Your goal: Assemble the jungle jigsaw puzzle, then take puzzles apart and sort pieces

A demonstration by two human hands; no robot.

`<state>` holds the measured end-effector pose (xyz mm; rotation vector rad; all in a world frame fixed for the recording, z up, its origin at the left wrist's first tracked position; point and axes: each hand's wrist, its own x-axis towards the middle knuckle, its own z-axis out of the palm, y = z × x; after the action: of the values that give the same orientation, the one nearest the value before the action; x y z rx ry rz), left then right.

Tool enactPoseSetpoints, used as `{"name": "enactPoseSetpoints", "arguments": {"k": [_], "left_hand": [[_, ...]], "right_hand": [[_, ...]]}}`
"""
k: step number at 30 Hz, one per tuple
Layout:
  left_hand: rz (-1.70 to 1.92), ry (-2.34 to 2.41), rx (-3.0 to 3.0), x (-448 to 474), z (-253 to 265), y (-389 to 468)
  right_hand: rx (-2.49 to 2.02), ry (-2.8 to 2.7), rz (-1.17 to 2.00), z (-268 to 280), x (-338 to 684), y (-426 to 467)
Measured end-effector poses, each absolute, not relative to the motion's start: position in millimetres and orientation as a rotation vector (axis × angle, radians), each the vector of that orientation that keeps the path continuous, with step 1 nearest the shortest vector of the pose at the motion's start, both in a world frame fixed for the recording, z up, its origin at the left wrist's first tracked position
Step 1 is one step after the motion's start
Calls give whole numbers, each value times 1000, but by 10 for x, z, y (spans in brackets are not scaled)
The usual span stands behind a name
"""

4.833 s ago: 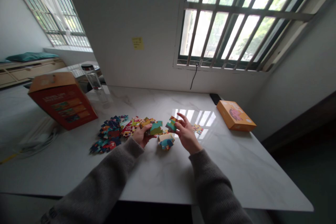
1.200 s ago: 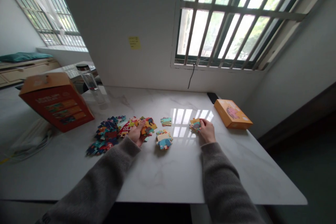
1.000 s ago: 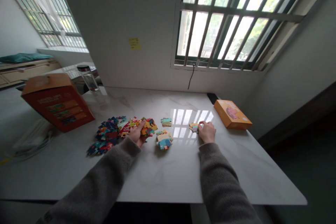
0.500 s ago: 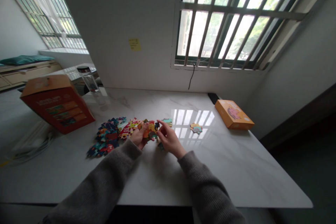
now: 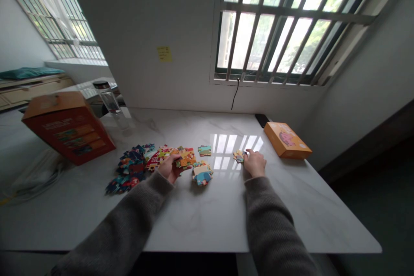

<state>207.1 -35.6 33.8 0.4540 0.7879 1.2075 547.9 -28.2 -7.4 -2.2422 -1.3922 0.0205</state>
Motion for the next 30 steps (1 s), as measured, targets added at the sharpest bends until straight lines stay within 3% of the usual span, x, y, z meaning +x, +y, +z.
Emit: {"name": "enactPoseSetpoints", "arguments": {"k": [4, 11, 19, 30], "left_hand": [[1171, 743, 558, 2055, 328, -363], [1132, 685, 685, 2065, 300, -387], [1092, 685, 449, 2046, 364, -375], [1093, 747, 524, 2011, 349, -357]], "right_hand": [[-2060, -1372, -100, 74, 5152, -320], [-1065, -1630, 762, 339, 3932, -523], [-1104, -1360, 943, 275, 3983, -484], [-1526, -1097, 558, -75, 5214, -160]]}}
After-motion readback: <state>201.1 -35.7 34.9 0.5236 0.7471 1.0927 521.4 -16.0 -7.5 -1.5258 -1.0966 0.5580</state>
